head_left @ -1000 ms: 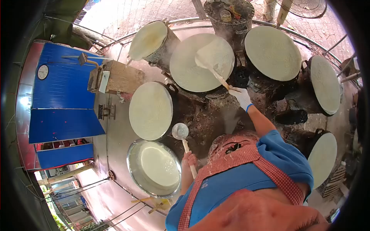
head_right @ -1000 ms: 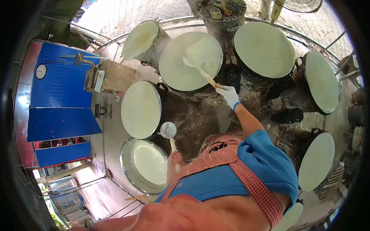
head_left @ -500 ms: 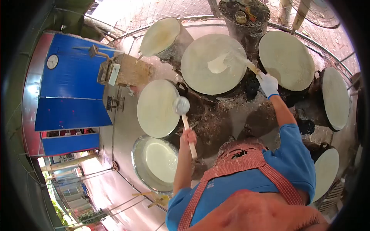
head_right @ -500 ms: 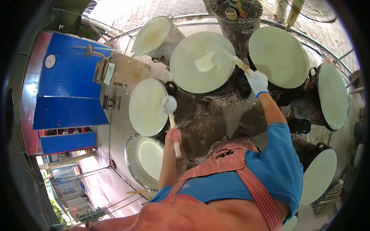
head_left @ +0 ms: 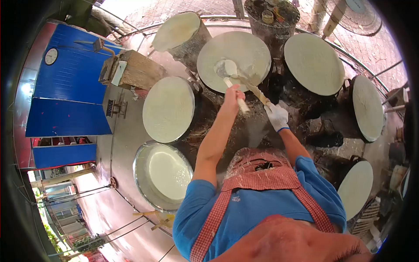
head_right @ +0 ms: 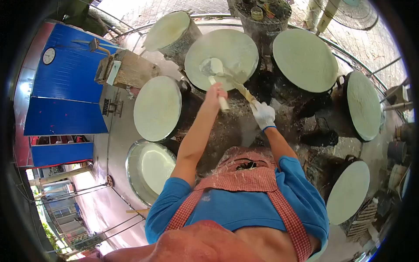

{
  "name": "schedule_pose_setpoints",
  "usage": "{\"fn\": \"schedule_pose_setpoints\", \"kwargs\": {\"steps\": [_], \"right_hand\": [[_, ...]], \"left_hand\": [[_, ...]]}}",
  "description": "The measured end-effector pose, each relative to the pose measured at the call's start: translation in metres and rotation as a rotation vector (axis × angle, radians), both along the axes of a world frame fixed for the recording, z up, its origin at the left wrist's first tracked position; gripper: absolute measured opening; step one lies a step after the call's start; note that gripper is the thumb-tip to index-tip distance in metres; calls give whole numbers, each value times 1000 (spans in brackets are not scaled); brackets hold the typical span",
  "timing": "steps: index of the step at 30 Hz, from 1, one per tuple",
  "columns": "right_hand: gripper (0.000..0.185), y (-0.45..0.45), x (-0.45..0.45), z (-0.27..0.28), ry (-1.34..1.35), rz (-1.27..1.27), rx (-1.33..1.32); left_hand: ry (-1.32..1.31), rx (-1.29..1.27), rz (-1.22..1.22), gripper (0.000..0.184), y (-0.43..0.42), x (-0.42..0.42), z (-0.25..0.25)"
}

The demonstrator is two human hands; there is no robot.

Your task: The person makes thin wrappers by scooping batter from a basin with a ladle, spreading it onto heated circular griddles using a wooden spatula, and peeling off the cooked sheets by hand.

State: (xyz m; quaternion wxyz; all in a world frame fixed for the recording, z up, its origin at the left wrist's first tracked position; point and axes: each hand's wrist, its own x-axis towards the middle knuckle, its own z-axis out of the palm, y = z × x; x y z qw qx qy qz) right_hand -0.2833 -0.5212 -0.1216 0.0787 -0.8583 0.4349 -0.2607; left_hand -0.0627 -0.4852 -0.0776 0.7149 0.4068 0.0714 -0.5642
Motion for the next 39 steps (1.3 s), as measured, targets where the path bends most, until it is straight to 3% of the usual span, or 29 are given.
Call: {"fn": "schedule_pose_setpoints", "kwargs": {"steps": [1,3,5,7,9,11,12,13,15,17,18,19,21,22,23,25,26,28,30,31,33,34,36,37,39], "right_hand": [[17,6,-5,19,-12,17,42],[13,18,-22,40,-76,42,49],[12,31,-38,45,14,63,-32],[12,41,-40,36,-14,95,-69],[12,48,-39,37,13,75,-22],[12,49,-45,41,-180,63,-18],[17,46,-53,32,-134,59,138],[17,44,-58,24,-135,38,117],[24,43,-75,28,-492,100,456],[26,40,-99,51,-621,-83,978],[28,31,-107,36,-805,-56,944],[28,24,-131,27,-827,-76,919],[32,16,-161,58,-872,-313,1139],[32,8,-179,38,-923,-334,1042],[32,1,-193,47,-962,-460,1131],[32,-20,-218,35,-909,-552,996],[33,-30,-224,36,-915,-572,954],[33,-52,-229,31,-920,-569,856],[34,-72,-222,40,-928,-567,869],[34,-82,-216,47,-938,-587,937],[34,-98,-205,33,-940,-521,853],[36,-101,-199,33,-866,-541,892],[37,-101,-186,53,-644,-513,863],[37,-96,-181,57,-573,-481,785],[36,-91,-182,55,-99,-561,628]], "left_hand": [[174,-172,-39,19,15,10,0],[-117,-171,-96,14,92,-5,53],[-133,17,-81,15,138,-26,54],[174,47,-158,20,148,-16,41],[582,44,-139,27,134,-15,63],[734,-44,-153,28,136,-18,59],[876,-130,-183,29,131,-20,60],[875,-138,-213,29,126,-22,64],[757,-84,-242,30,117,-37,70],[829,-96,-291,31,98,-53,64],[887,-73,-291,32,83,-63,61],[880,-70,-327,32,63,-71,55],[512,15,-440,33,25,-84,50],[503,-17,-534,32,0,-93,50],[529,37,-496,31,-24,-108,64],[-28,-149,-791,39,-70,-128,62],[-87,-216,-766,43,-98,-141,56],[-84,-233,-643,17,-146,-161,47],[73,90,-521,16,-206,-178,31],[190,117,-572,18,-231,-179,12],[172,189,-531,26,-252,-187,-4],[167,196,-545,26,-254,-192,-8],[-135,173,-440,32,-241,-204,7],[-131,181,-452,32,-236,-204,9],[-120,220,-424,32,-226,-196,10]]}}
